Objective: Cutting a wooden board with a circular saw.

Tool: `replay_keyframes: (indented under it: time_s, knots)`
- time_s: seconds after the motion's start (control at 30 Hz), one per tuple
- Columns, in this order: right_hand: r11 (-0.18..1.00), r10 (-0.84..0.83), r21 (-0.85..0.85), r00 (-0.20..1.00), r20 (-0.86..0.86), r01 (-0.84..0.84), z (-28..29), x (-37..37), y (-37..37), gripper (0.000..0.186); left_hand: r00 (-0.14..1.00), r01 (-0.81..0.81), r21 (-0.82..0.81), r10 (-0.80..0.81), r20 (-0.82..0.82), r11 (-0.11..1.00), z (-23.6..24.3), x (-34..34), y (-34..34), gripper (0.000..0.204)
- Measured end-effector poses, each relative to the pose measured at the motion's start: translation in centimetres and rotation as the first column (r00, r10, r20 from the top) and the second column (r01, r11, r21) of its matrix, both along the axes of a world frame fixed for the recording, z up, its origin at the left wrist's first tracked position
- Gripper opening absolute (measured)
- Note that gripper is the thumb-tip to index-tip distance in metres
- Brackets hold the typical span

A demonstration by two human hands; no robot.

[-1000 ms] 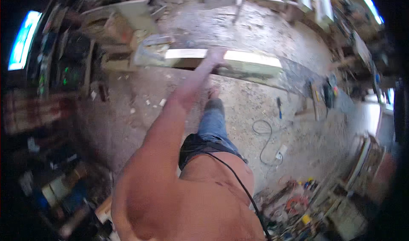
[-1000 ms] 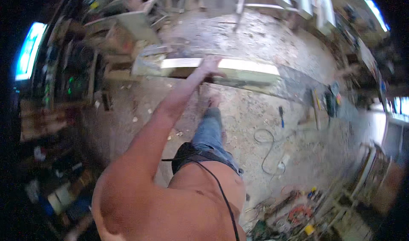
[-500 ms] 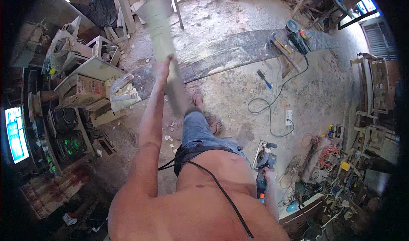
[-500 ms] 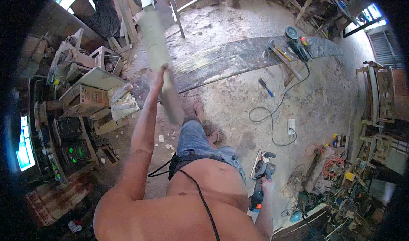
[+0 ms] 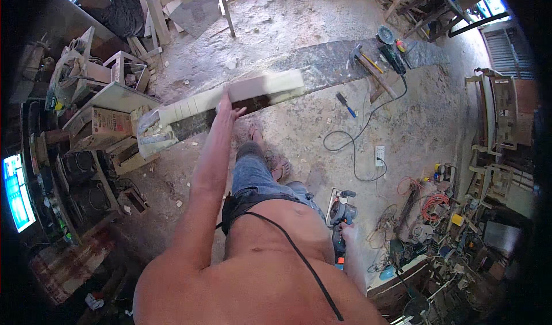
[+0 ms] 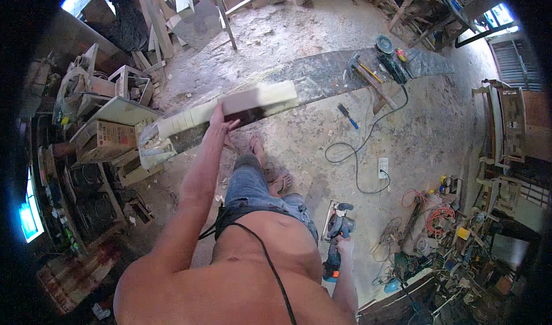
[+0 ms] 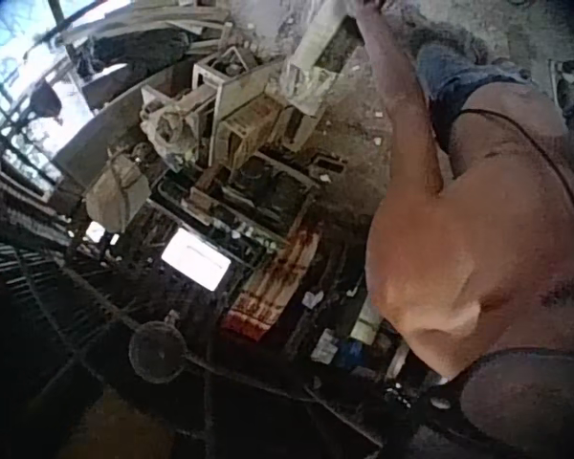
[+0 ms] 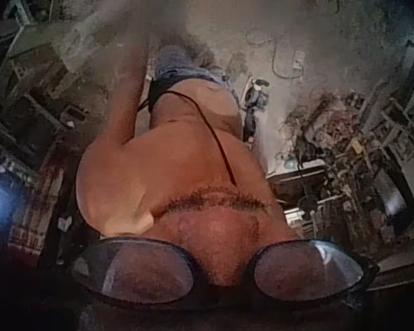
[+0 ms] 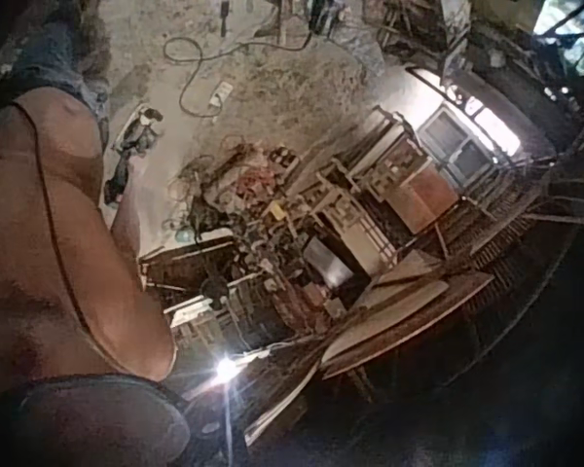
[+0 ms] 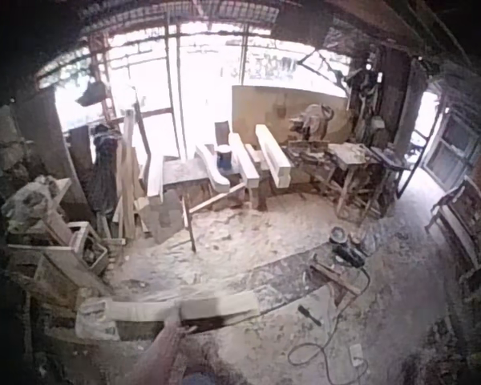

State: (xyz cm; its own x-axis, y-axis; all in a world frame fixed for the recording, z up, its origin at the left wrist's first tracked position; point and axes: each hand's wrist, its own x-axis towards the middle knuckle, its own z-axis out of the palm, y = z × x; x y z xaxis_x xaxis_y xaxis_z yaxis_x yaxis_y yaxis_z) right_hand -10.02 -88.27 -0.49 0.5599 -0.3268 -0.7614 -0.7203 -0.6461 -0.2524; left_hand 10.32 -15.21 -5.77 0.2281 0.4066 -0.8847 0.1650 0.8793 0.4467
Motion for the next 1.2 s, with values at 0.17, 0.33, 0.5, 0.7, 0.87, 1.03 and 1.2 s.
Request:
replay_keyframes:
  time_s: [0.17, 0.33, 0.5, 0.7, 0.87, 1.03, 1.2]
  knots:
    - [0.988, -0.066, -0.127, 0.990, 0.125, 0.082, -1.2, -2.7, -2.2, 0.020, 0.136, 0.968, 0.249, -0.794, -0.593, -0.021, 4.1, -0.7, 1.1, 0.107]
    - [0.988, -0.152, 0.027, 0.986, 0.074, 0.150, 5.6, 4.0, 6.1, 0.022, 0.254, 0.653, 0.248, -0.102, -0.962, -0.715, 4.5, -2.5, 5.3, 0.107]
    - [0.988, -0.120, -0.084, 0.988, 0.102, 0.128, 8.9, 7.0, 9.1, 0.031, -0.124, 0.770, 0.374, -0.696, -0.707, -0.517, 5.1, 6.4, 9.9, 0.083]
    - [0.903, 0.429, -0.161, 0.852, 0.302, -0.398, 6.6, 11.8, 9.4, 0.037, -0.057, 0.911, 0.395, -0.985, -0.166, -0.119, 3.1, 5.2, 14.9, 0.072]
    - [0.973, 0.227, -0.010, 0.951, 0.208, -0.230, 13.8, 16.4, 17.1, 0.038, -0.028, 0.890, 0.434, -0.968, -0.249, -0.137, 3.2, 4.9, 14.7, 0.074]
    - [0.871, 0.487, -0.073, 0.836, 0.254, -0.486, 12.7, 18.7, 19.1, 0.041, 0.056, 0.803, 0.513, -0.818, -0.573, -0.304, 2.9, 4.1, 12.9, 0.075]
    - [0.950, 0.221, 0.116, 0.889, 0.401, -0.289, 14.5, 21.1, 24.9, 0.036, 0.254, 0.678, 0.529, -0.513, -0.820, -0.511, 1.5, -1.1, 5.9, 0.076]
